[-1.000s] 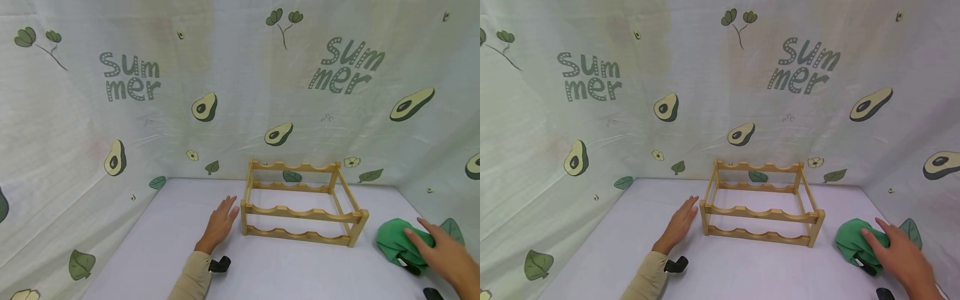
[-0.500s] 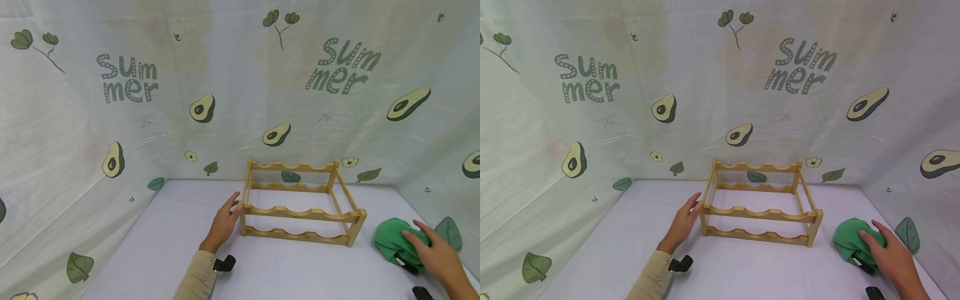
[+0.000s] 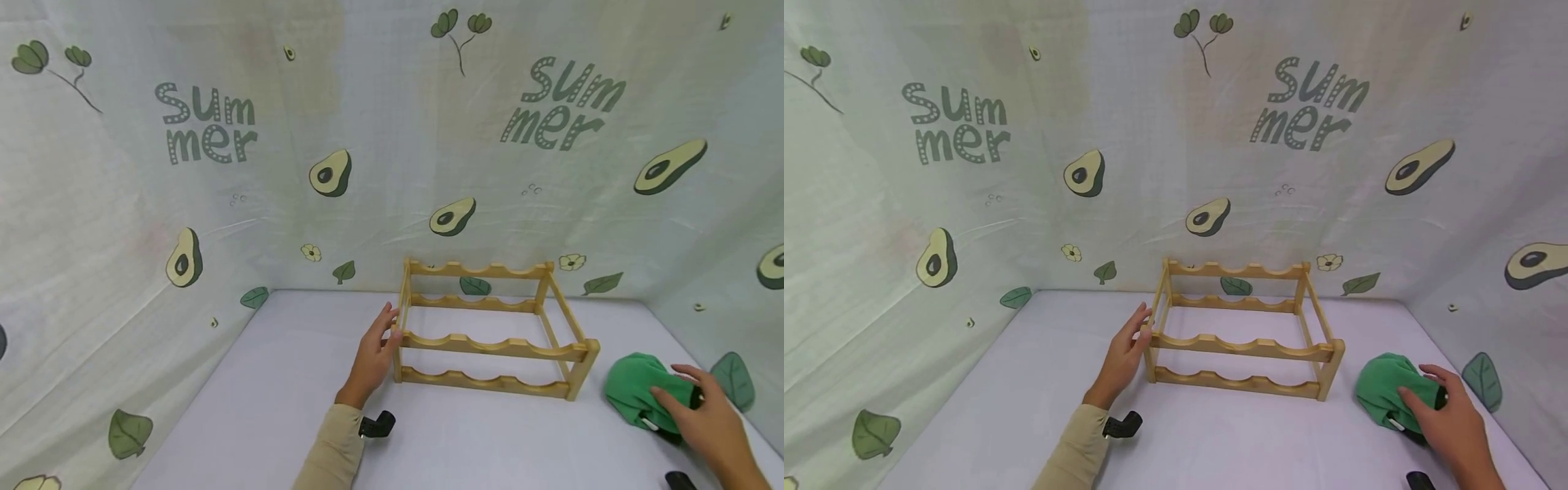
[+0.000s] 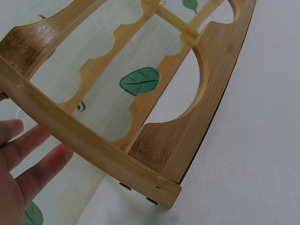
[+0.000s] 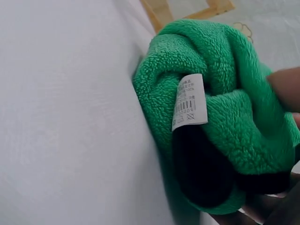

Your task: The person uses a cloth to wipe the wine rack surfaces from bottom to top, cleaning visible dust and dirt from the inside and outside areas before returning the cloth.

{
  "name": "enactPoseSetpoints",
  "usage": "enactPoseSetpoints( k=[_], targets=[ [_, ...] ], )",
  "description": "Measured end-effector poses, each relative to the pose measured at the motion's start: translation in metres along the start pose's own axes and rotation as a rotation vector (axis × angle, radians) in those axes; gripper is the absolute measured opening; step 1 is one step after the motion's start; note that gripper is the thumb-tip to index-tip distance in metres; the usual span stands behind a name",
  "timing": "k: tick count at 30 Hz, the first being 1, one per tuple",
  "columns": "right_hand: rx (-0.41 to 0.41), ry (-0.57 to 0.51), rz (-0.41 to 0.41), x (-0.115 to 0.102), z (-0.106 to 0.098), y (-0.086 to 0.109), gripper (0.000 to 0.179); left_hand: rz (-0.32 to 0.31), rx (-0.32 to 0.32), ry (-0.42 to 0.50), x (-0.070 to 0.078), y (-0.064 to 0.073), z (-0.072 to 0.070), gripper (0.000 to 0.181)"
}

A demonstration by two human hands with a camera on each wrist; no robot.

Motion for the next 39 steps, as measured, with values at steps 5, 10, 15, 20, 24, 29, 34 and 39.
enactPoseSetpoints(
  k=[5, 10, 15, 20, 24, 29, 34, 39],
  targets=[
    [0.093, -0.038, -0.089, -0.004, -0.005, 0.007, 0.056, 0.030, 0.044, -0.025, 0.004, -0.001, -0.001, 0.046],
    [0.169, -0.005, -0.218, -0.012, -0.010, 0.010, 0.036, 0.052, 0.083, -0.025, 0.004, -0.002, 0.000, 0.045],
    [0.179, 0.011, -0.307, -0.013, -0.011, 0.012, 0.026, 0.049, 0.110, -0.018, 0.003, -0.003, 0.004, 0.045],
    [0.077, 0.078, -0.276, -0.013, -0.001, 0.012, 0.032, 0.047, 0.133, -0.013, 0.002, -0.002, 0.005, 0.042],
    [-0.018, 0.120, -0.238, -0.014, 0.005, 0.012, 0.039, 0.045, 0.137, -0.015, 0.001, 0.000, 0.006, 0.042],
    [-0.130, 0.152, -0.209, -0.016, 0.009, 0.013, 0.061, 0.038, 0.129, -0.016, -0.002, 0.001, 0.007, 0.044],
    [-0.201, 0.247, -0.215, -0.022, 0.015, 0.011, 0.085, 0.048, 0.135, -0.025, -0.002, 0.001, 0.007, 0.045],
    [-0.231, 0.268, -0.225, -0.025, 0.021, 0.013, 0.092, 0.066, 0.134, -0.028, -0.002, 0.000, 0.008, 0.045]
  ],
)
Point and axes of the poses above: each hand's wrist, its own y-axis away from the middle knuckle, its own z-axis out of the palm, x = y × z, the point moved 7 cm from there along -y, towards the middle knuckle, and after that the axes turned 9 degrees about -y, right-handed, at the moved point
